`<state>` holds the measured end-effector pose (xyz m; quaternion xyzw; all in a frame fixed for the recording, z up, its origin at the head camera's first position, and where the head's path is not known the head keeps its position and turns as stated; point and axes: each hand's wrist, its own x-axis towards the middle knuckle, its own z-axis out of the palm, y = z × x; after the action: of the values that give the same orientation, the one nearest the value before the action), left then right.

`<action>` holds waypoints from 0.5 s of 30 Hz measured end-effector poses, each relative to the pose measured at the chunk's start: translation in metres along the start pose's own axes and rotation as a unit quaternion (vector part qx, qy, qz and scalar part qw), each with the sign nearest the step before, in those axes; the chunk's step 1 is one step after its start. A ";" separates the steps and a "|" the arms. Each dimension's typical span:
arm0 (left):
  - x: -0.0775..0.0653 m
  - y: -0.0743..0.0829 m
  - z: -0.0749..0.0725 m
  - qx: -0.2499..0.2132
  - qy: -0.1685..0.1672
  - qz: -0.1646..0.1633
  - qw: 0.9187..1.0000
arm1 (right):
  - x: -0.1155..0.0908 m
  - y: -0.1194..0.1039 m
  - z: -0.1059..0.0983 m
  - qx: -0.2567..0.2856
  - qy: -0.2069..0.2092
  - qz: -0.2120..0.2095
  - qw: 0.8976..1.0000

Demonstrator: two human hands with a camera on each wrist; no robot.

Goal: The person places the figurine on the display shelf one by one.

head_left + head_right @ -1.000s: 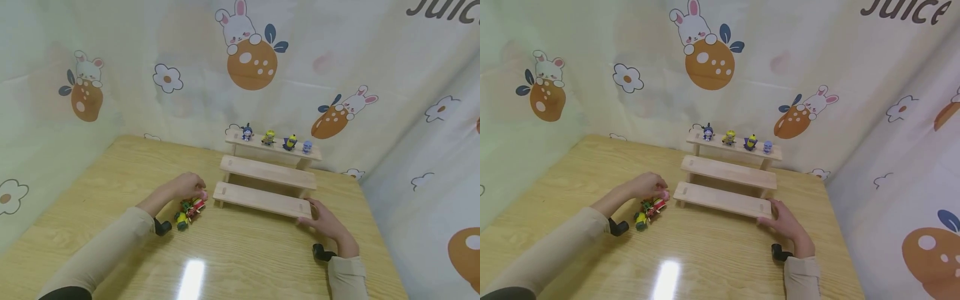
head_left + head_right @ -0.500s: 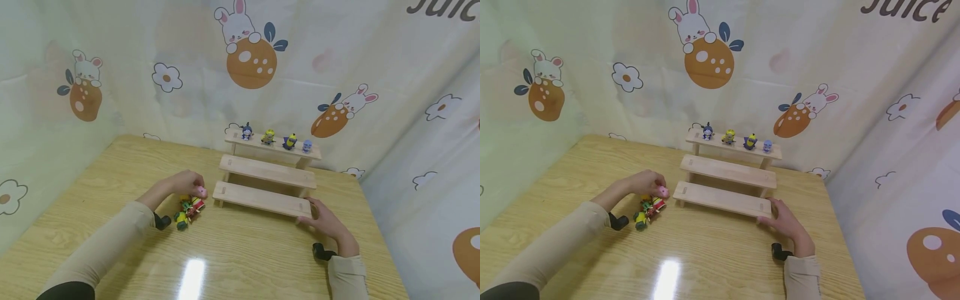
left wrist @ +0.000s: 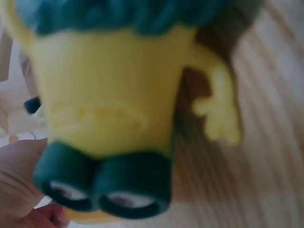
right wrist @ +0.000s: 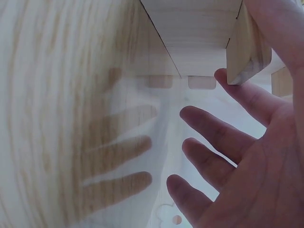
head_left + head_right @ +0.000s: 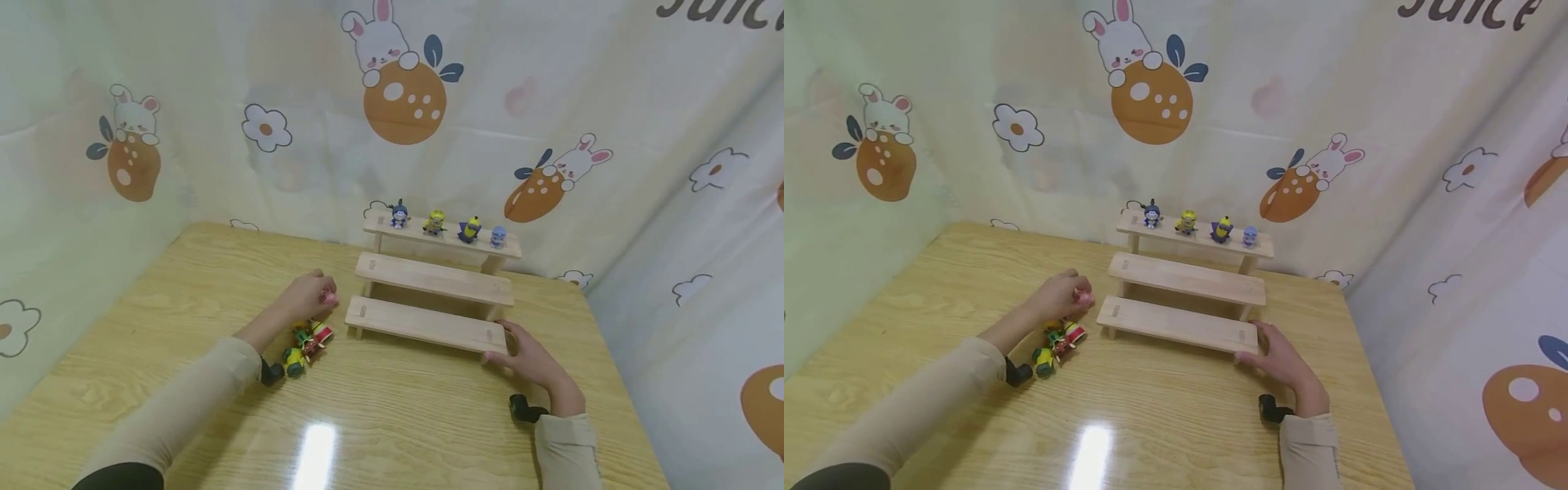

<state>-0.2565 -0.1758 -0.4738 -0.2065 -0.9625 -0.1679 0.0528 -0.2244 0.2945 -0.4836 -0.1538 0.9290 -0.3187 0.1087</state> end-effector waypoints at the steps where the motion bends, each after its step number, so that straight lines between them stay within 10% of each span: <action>1: 0.000 0.001 0.000 0.003 0.001 0.000 1.000 | 0.000 0.000 0.000 0.000 0.001 -0.001 1.000; 15: -0.007 0.006 -0.012 -0.030 -0.064 0.091 0.993 | 0.000 -0.002 0.000 0.004 -0.003 -0.003 1.000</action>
<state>-0.2475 -0.1777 -0.4617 -0.3055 -0.9356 -0.1772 -0.0001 -0.2235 0.2929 -0.4820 -0.1570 0.9268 -0.3225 0.1117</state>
